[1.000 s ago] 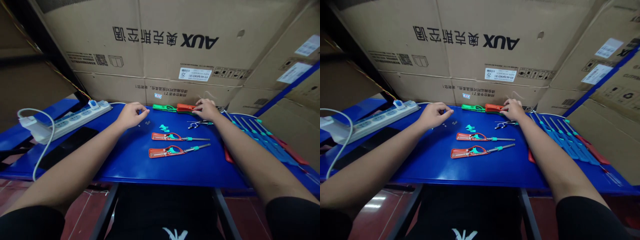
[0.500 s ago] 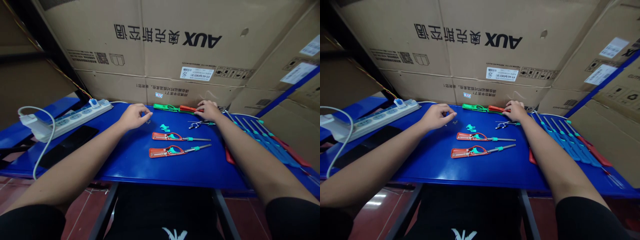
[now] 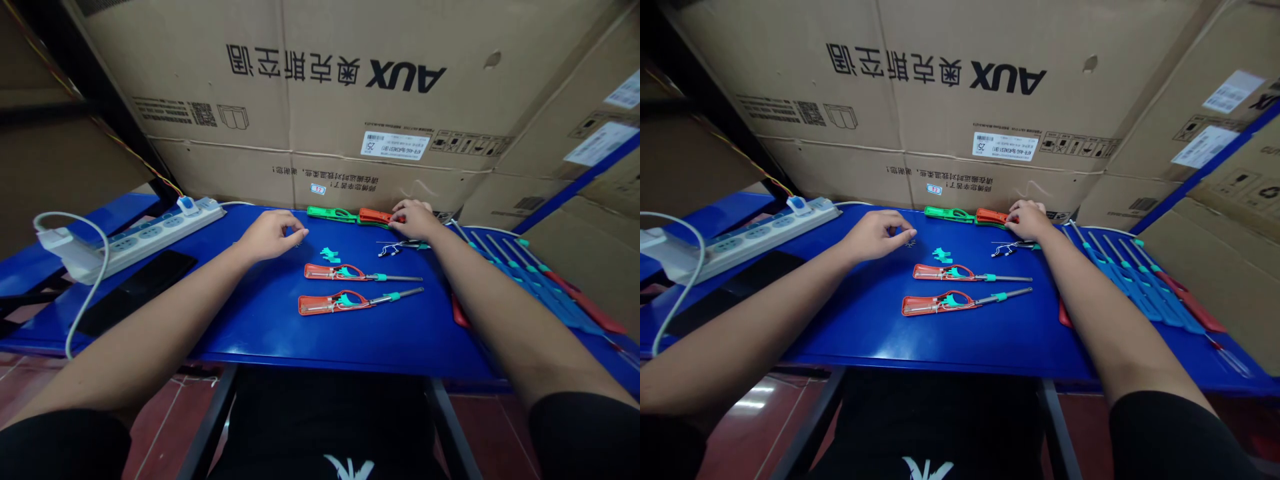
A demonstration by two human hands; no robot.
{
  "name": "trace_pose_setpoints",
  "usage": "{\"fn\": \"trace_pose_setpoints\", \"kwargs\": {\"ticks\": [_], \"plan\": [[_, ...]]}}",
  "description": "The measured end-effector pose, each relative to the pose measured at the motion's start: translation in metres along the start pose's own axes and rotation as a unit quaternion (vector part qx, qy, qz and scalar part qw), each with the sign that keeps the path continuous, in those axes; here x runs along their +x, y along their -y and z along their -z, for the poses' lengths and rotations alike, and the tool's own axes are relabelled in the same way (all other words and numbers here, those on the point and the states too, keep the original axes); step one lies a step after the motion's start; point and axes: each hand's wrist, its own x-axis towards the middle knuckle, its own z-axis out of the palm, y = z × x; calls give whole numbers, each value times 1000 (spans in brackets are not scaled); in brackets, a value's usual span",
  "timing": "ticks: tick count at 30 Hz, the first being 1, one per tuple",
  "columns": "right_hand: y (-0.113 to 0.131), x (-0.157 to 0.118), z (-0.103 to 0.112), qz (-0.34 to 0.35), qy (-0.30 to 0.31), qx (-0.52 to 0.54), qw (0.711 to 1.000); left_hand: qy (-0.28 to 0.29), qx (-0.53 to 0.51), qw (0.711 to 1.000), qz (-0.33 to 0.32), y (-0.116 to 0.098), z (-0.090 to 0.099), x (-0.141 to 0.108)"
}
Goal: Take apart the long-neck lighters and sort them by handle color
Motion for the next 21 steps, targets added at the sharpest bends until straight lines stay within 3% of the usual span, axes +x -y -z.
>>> {"fn": "trace_pose_setpoints", "kwargs": {"ticks": [14, 18, 21], "plan": [[6, -3, -3, -4, -14, 10, 1000, 7, 17, 1000, -3, 5, -5, 2], [5, -2, 0, -12, -16, 17, 1000, 8, 65, 997, 34, 4, -16, 21], [5, -2, 1, -16, -15, 20, 1000, 79, 119, 989, 43, -7, -33, 47]]}}
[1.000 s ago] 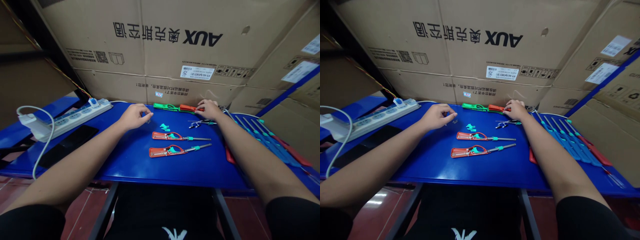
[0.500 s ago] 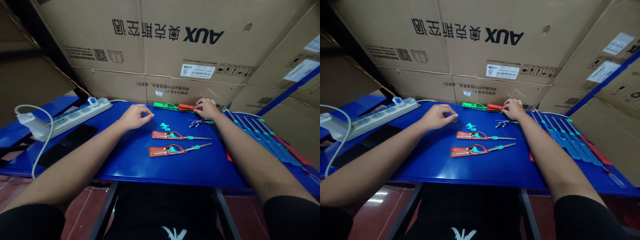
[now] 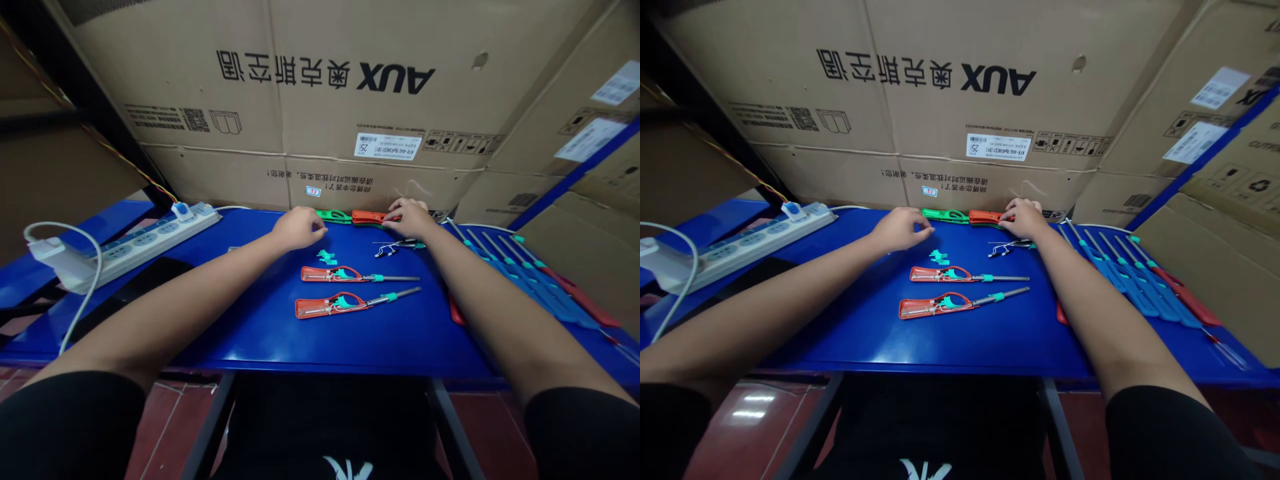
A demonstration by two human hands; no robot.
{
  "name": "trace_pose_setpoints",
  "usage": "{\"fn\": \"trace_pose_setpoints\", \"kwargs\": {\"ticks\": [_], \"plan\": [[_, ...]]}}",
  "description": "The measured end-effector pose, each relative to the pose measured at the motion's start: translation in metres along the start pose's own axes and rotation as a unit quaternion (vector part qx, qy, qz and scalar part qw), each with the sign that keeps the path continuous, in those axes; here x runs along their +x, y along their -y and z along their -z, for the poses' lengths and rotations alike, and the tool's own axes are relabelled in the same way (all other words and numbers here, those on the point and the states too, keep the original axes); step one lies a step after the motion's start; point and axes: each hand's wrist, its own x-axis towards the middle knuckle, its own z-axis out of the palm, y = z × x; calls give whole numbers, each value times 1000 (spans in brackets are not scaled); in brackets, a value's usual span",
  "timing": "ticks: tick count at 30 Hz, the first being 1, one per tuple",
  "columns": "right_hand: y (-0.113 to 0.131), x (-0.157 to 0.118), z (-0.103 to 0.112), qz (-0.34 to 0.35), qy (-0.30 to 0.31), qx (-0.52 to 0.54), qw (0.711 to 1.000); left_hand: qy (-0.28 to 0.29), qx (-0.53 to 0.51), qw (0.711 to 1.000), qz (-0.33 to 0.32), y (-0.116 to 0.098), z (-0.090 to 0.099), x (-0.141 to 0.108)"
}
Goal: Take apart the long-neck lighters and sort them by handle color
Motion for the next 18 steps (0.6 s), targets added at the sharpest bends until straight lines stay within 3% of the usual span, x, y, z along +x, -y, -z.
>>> {"fn": "trace_pose_setpoints", "kwargs": {"ticks": [3, 9, 18], "plan": [[0, -1, 0, -1, 4, 1, 1000, 38, 22, 999, 9, -25, -13, 31], [-3, 1, 3, 3, 15, -2, 1000, 48, 57, 995, 73, -60, -34, 85], [-13, 3, 2, 16, 23, 11, 1000, 74, 100, 991, 42, -66, -36, 106]]}}
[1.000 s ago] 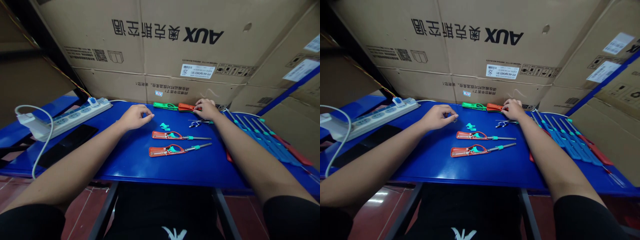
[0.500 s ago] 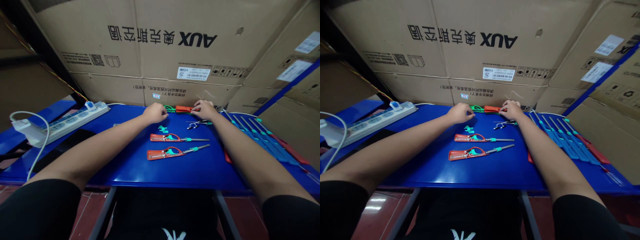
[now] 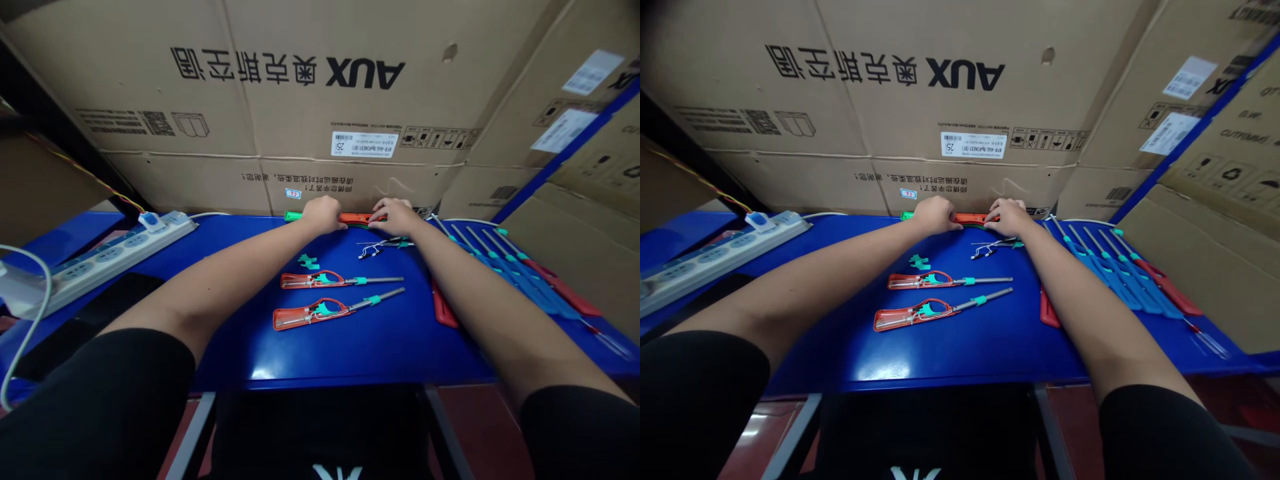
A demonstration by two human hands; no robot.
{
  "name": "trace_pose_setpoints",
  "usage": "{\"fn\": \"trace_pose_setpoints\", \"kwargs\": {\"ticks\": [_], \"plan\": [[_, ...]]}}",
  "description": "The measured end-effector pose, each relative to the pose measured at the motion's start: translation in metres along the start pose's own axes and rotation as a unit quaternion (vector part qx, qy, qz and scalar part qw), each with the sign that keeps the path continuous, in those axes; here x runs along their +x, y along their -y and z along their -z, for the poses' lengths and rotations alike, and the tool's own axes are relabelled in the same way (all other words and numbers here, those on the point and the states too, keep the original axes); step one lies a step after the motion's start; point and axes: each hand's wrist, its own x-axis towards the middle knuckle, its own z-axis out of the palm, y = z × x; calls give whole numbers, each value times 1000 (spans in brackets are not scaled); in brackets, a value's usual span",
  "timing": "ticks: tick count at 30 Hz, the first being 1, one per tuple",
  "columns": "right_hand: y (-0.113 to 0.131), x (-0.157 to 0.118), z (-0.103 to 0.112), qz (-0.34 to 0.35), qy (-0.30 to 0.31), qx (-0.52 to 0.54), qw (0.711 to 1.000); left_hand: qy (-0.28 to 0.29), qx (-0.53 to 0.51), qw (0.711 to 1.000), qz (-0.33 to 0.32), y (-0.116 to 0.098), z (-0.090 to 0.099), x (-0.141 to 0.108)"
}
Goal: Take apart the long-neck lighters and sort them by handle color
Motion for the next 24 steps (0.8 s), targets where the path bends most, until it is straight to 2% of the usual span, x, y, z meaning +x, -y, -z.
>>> {"fn": "trace_pose_setpoints", "kwargs": {"ticks": [11, 16, 20, 24], "plan": [[0, 1, -1, 2, -2, 6, 1000, 1, 29, 999, -21, -2, -5, 7], [6, 3, -1, 1, -3, 5, 1000, 0, 27, 999, -33, 4, -5, 6], [12, 0, 3, 0, -1, 4, 1000, -18, 8, 999, -38, 27, 3, -1], [23, -8, 13, 5, -15, 2, 1000, -46, -2, 999, -20, 71, 11, -18]]}}
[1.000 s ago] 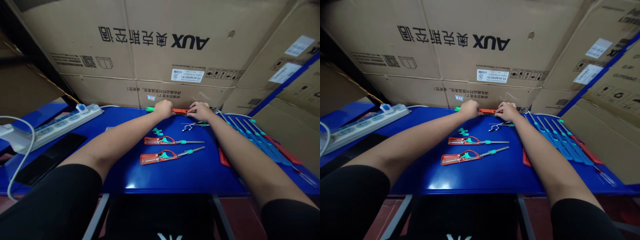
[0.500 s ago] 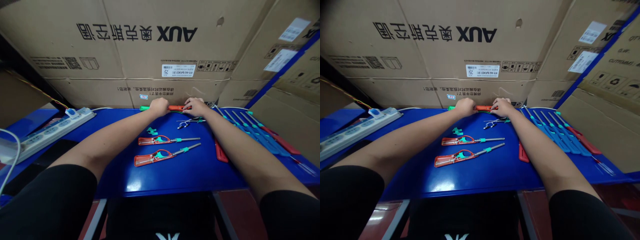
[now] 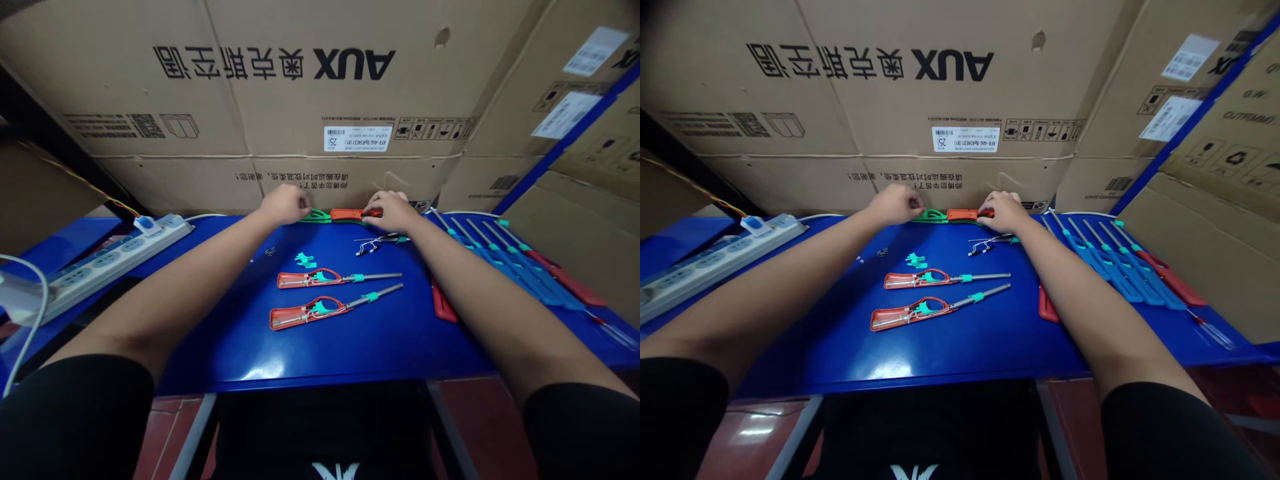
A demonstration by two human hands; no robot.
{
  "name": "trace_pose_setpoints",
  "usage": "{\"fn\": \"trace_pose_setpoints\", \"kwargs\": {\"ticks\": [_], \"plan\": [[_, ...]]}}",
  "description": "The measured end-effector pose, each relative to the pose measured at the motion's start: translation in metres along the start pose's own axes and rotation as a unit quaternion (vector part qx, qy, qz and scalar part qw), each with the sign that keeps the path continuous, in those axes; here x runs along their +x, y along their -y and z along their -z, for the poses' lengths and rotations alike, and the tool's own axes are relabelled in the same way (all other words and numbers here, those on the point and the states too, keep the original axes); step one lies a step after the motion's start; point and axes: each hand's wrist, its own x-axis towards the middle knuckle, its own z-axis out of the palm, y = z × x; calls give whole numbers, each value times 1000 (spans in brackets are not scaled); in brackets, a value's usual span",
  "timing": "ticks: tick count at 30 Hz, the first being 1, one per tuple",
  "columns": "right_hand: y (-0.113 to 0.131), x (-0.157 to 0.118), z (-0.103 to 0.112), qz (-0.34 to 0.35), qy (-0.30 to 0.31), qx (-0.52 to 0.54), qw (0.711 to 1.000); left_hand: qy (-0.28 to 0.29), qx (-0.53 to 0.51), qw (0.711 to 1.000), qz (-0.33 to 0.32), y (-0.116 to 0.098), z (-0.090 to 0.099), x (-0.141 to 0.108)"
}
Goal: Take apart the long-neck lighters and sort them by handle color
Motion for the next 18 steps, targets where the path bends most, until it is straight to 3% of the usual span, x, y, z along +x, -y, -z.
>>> {"fn": "trace_pose_setpoints", "kwargs": {"ticks": [3, 6, 11, 15, 18], "plan": [[13, -7, 14, 5, -24, -6, 1000, 1, 7, 1000, -1, 29, -1, -15], [31, -15, 31, 16, -29, -20, 999, 9, 10, 1000, -17, 41, -7, -23], [69, -41, 50, 54, 47, -14, 997, 23, 9, 999, -30, 35, -15, -23], [96, -66, 50, 65, 77, 10, 995, 41, 16, 999, -29, 30, -18, -19], [101, -78, 47, 57, 81, 17, 995, 57, 27, 998, -27, 30, -18, -16]]}}
